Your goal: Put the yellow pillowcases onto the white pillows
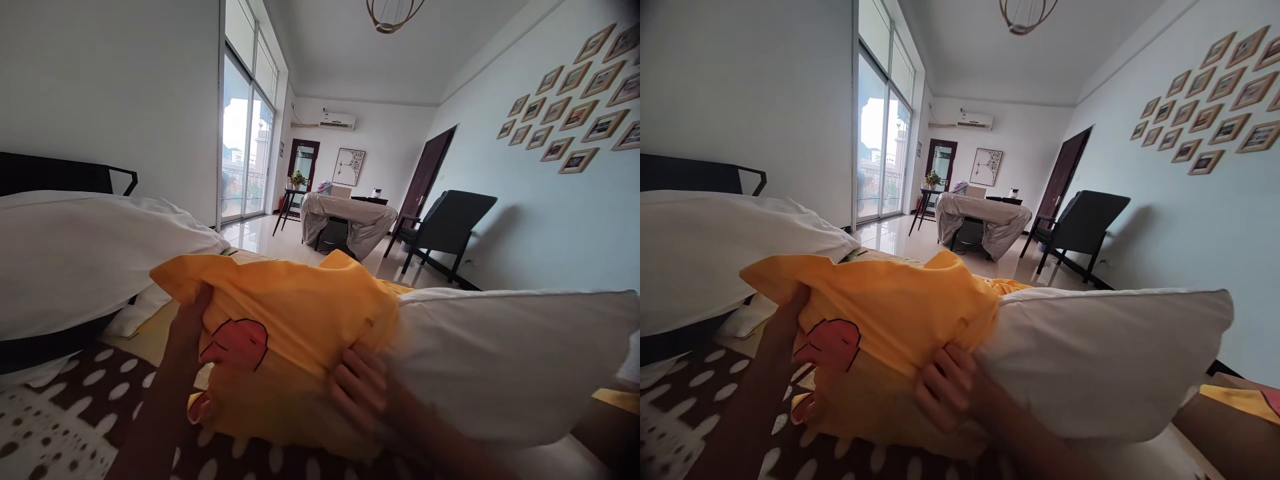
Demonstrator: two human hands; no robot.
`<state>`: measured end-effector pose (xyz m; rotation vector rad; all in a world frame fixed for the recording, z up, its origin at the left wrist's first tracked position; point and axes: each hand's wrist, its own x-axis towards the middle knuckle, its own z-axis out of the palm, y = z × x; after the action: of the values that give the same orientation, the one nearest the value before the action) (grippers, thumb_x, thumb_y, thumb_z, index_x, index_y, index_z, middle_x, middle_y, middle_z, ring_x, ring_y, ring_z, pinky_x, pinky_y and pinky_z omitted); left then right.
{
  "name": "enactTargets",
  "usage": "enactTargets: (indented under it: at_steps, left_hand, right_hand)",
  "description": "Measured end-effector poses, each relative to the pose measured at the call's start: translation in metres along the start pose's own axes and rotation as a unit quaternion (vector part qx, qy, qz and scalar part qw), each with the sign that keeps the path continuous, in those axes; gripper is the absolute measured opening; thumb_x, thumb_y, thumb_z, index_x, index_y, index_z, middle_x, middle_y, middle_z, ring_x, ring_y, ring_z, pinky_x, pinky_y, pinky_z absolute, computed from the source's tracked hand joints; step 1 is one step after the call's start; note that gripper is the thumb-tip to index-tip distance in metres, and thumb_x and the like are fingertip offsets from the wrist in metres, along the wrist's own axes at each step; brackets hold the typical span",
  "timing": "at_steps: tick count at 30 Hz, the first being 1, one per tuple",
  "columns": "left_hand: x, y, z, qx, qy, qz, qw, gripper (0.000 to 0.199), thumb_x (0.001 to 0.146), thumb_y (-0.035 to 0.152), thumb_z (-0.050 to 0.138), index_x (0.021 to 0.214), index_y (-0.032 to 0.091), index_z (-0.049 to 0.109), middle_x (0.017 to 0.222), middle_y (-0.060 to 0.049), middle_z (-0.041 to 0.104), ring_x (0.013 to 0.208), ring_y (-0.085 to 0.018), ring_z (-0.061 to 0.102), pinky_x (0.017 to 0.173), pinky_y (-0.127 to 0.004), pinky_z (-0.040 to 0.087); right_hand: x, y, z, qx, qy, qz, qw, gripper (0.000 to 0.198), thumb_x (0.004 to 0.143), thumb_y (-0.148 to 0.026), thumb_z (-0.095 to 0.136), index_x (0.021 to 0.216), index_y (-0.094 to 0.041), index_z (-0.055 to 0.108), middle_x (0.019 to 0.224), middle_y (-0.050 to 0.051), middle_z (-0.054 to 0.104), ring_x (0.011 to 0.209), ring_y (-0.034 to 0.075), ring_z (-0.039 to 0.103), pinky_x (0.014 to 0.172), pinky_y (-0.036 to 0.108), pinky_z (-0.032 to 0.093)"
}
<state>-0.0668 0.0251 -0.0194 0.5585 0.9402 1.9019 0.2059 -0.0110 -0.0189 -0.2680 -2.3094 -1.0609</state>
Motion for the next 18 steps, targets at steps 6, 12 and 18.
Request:
enactTargets:
  at_steps: [6, 12, 18]
  left_hand:
    - [0.008, -0.005, -0.006, -0.034, -0.005, -0.033, 0.999, 0.053, 0.074, 0.042, 0.071, 0.119, 0.019, 0.06, 0.108, -0.009, 0.068, 0.087, -0.021, 0.068, 0.076, -0.029, 0.058]
    - [0.005, -0.003, -0.004, -0.026, 0.022, -0.028, 0.999, 0.053, 0.072, 0.04, 0.073, 0.118, 0.017, 0.061, 0.105, -0.01, 0.069, 0.084, -0.02, 0.068, 0.075, -0.029, 0.058]
    - [0.007, -0.006, -0.007, 0.012, 0.029, -0.032, 0.999, 0.063, 0.066, 0.048, 0.076, 0.12, 0.019, 0.06, 0.114, -0.01, 0.065, 0.083, -0.021, 0.068, 0.072, -0.03, 0.058]
  right_hand:
    - [-0.008, 0.041, -0.014, -0.125, 0.066, 0.045, 0.989, 0.017, 0.082, -0.008, 0.049, 0.094, -0.015, 0.059, 0.072, 0.006, 0.059, 0.066, 0.016, 0.051, 0.064, 0.03, 0.038]
    - [-0.018, 0.095, -0.014, -0.242, 0.009, 0.304, 0.922, 0.014, 0.08, -0.013, 0.05, 0.089, -0.017, 0.06, 0.077, 0.006, 0.063, 0.073, 0.018, 0.053, 0.069, 0.029, 0.037]
    - [0.007, 0.105, -0.015, -0.126, -0.15, 0.403, 0.894, 0.029, 0.081, -0.018, 0.049, 0.106, -0.021, 0.063, 0.104, 0.007, 0.069, 0.093, 0.022, 0.059, 0.078, 0.033, 0.033]
